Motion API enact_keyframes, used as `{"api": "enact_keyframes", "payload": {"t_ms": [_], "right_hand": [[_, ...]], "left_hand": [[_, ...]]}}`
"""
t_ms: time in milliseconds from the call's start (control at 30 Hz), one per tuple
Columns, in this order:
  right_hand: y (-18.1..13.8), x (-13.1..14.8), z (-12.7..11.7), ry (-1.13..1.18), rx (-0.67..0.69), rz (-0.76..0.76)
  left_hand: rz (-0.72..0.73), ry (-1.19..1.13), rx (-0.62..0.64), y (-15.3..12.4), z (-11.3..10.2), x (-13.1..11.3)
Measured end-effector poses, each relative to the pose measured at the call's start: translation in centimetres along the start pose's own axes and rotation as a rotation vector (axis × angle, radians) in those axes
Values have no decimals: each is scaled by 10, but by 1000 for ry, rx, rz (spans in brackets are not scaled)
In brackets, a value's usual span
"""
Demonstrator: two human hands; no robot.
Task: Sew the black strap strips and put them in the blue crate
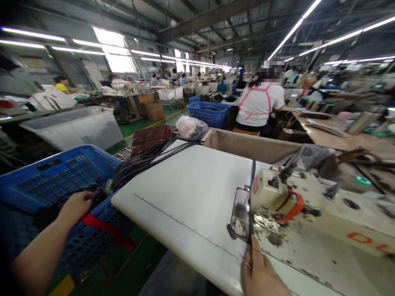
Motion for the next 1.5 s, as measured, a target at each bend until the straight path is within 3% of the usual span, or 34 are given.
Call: {"api": "enact_keyframes", "payload": {"t_ms": [100, 200, 267, 367, 500, 567, 667, 800, 967, 1100, 1500], "right_hand": [[-2, 12, -9, -90, 41, 100], [-2, 22, -15, -121, 100, 172], [-2, 24, -17, -125, 130, 203], [-3, 24, -19, -112, 148, 229], [-6, 25, -20, -68, 135, 227], [-7, 25, -19, -47, 128, 223], [-10, 23, -18, -13, 118, 216], [-16, 16, -20, 148, 39, 169], [-23, -6, -25, 540, -103, 234], [-21, -14, -29, 760, -131, 304], [-19, -15, -32, 842, -106, 328]], "left_hand": [[76, -104, -119, 8, 2, -36], [330, -332, -258, 1, 1, -107], [473, -458, -255, -17, 3, -165], [690, -597, -105, -66, 8, -261], [981, -716, 48, -156, -2, -376], [1161, -689, 104, -201, -12, -422], [1278, -613, 112, -242, -27, -466], [1345, -600, 81, -262, -34, -485], [1330, -641, -12, -267, -33, -482], [1312, -602, -61, -271, -36, -481], [1281, -569, -50, -271, -39, -484]]}}
Point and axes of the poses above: each hand's wrist, its own y-axis towards the middle knuckle, its own z-axis out of the palm, x = y × z, the point moved 6 cm from there along y, towards the middle knuckle, and after that the axes turned 3 degrees about y, right-handed, at the moved point
